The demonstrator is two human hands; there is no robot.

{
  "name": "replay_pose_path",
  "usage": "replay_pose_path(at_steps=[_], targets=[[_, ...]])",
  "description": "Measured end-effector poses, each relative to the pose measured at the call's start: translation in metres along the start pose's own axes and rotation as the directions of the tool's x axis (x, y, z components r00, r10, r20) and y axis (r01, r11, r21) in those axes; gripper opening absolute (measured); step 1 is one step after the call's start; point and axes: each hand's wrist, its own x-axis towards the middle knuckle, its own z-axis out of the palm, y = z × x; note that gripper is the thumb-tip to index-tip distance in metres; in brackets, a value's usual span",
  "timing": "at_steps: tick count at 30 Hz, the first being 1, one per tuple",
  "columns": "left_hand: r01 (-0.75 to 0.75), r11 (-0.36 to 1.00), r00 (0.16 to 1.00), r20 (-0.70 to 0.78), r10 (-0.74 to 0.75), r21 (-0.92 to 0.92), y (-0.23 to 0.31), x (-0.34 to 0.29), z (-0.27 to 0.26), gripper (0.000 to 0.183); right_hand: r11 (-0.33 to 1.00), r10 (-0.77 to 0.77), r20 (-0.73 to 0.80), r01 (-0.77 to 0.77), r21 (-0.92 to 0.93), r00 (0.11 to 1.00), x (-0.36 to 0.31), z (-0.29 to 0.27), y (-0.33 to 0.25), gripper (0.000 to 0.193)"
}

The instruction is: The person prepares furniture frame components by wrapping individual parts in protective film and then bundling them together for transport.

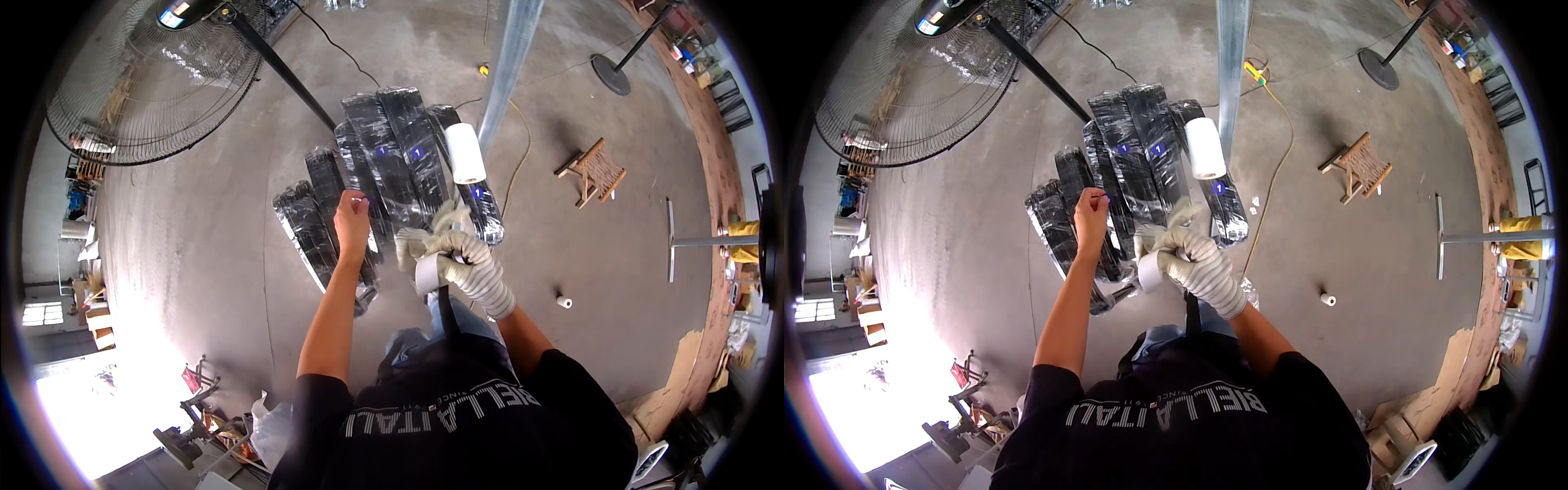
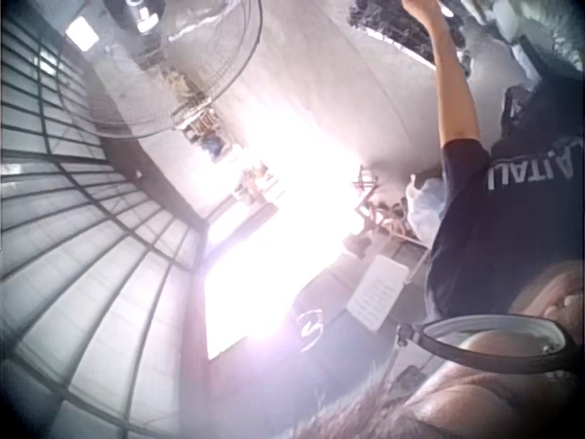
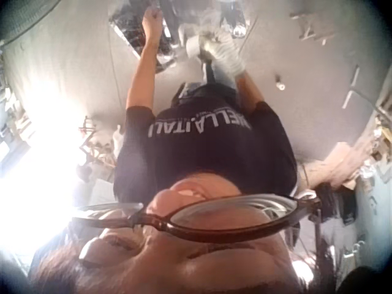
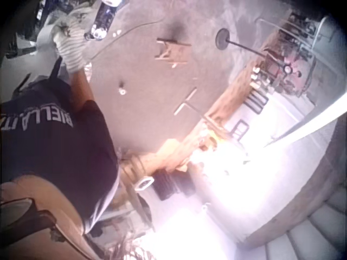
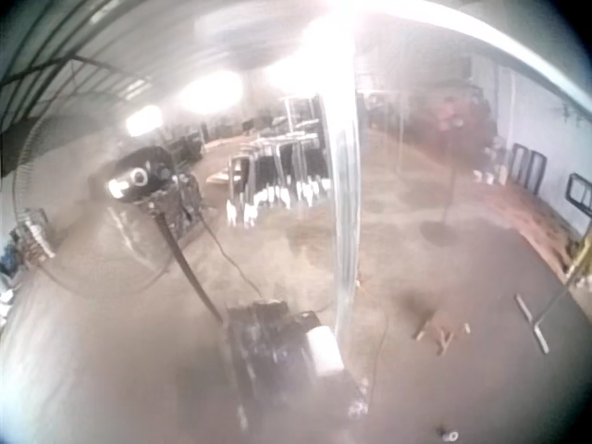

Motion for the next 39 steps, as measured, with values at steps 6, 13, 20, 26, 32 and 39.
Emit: replay_pose_path(at_steps=[6,13,20,26,32,39], targets=[[-0.025,0.991,1.0,0.021,0.023,0.13,-0.005,0.036,0.019,0.01,1.0,0.013,-0.032,-0.012,0.019,0.999,0.017,-0.01,0.007,0.011],[-0.17,0.945,0.985,0.065,0.158,0.279,-0.011,0.045,0.02,0.005,0.959,0.173,-0.059,-0.155,0.239,0.983,0.012,-0.008,0.005,0.018],[-0.116,0.917,0.988,-0.048,0.145,0.383,-0.017,0.052,0.022,0.059,0.992,0.009,-0.107,0.004,0.125,0.994,0.005,0.006,0.001,0.015],[-0.104,0.983,0.97,-0.205,0.134,0.15,-0.023,0.061,0.016,0.034,0.905,-0.285,0.006,0.271,-0.327,0.958,-0.006,0.016,-0.008,0.025],[0.058,0.925,0.722,0.656,0.22,-0.375,0.098,-0.044,-0.057,0.034,0.602,-0.604,-0.013,0.446,-0.662,0.797,0.016,0.028,-0.018,0.032],[0.028,0.858,0.781,0.547,0.302,-0.513,0.101,-0.05,-0.099,0.033,0.589,-0.632,-0.028,0.456,-0.667,0.775,0.045,0.043,-0.034,0.033]])
